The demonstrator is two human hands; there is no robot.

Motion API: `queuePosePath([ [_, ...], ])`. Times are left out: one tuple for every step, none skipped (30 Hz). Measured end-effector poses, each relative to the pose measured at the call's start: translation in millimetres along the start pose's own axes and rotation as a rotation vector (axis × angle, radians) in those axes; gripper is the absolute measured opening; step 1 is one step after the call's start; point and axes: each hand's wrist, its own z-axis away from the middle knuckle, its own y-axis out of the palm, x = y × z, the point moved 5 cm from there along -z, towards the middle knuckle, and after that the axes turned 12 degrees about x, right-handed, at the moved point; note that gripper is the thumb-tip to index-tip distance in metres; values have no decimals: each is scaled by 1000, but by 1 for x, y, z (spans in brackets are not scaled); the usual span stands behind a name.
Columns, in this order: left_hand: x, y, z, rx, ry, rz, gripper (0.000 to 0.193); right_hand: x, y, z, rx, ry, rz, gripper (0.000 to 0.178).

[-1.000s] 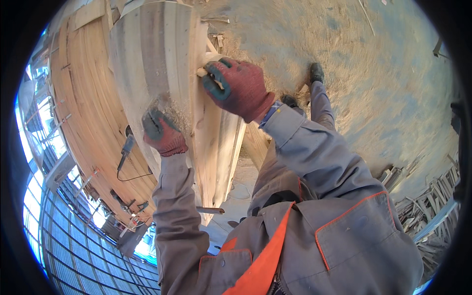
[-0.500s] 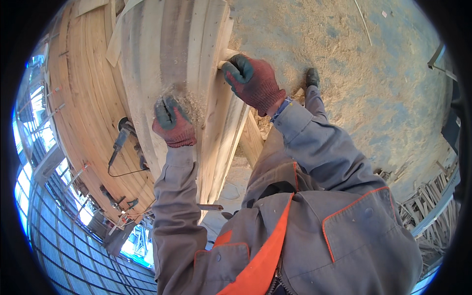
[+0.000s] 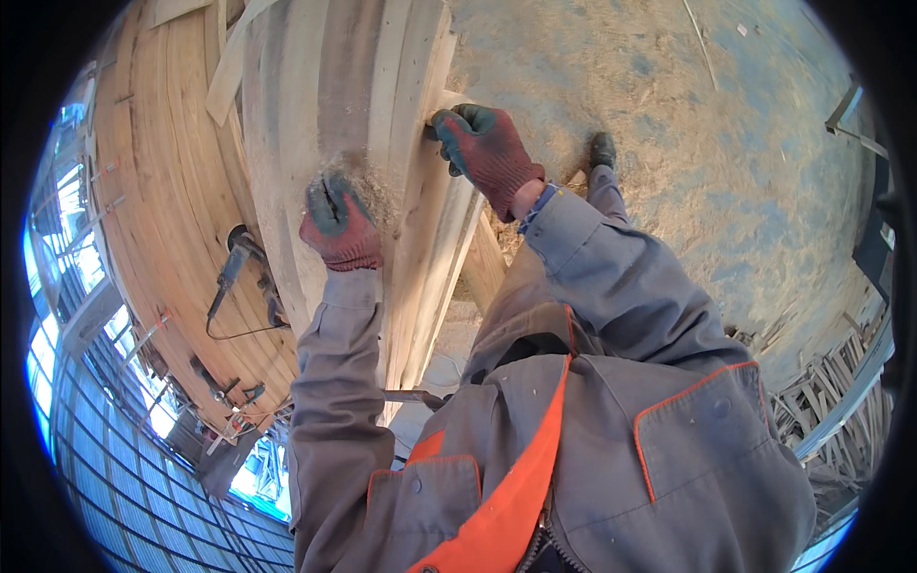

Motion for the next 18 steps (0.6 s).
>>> queuePosePath([
  [-4, -1, -1, -6, 36, -22, 19, -2, 0, 1, 9, 26, 9, 29],
  [-6, -1, -2, -14, 38, -31, 19, -2, 0, 1, 22, 8, 14, 31],
  [-6, -1, -3, -24, 40, -39, 19, -2, -1, 2, 42, -1, 19, 33],
  [-6, -1, -4, -21, 39, -40, 19, -3, -3, 2, 63, -11, -77, 35],
  [-5, 0, -4, -20, 35, -41, 19, -4, -6, 3, 92, -11, -173, 38],
  [-3, 0, -4, -28, 29, -12, 18, -7, -9, 3, 115, 17, -266, 40],
  [-1, 2, -4, -18, 10, -3, 18, -7, -12, 1, 169, 27, -350, 42],
  [2, 3, -4, -17, -14, 34, 18, -8, -15, 0, 218, 68, -431, 44],
  [5, 3, -3, -19, -38, 73, 17, -10, -16, -1, 213, 123, -493, 46],
  [6, 4, -3, 8, -50, 54, 17, -8, -17, -3, 224, 129, -425, 43],
  [6, 5, -2, 32, -63, 37, 17, -5, -17, -3, 233, 84, -353, 41],
  [6, 3, -2, 32, -66, 35, 16, -3, -16, -2, 205, 48, -261, 39],
  [8, 6, -3, 97, -130, 54, 16, 1, -15, -2, 211, 8, -178, 37],
  [8, 9, -4, 138, -183, 90, 17, 2, -16, -3, 156, 23, -141, 34],
  [12, 12, -5, 195, -304, 132, 17, 3, -14, -4, 140, 34, -110, 32],
  [4, 9, -8, 158, -214, 92, 18, 5, -13, -5, 126, 29, -84, 29],
  [-1, 8, -10, 140, -196, 54, 18, 6, -12, -6, 116, 14, -30, 28],
  [-6, 7, -9, 131, -205, 18, 18, 7, -12, -5, 108, -18, 17, 27],
])
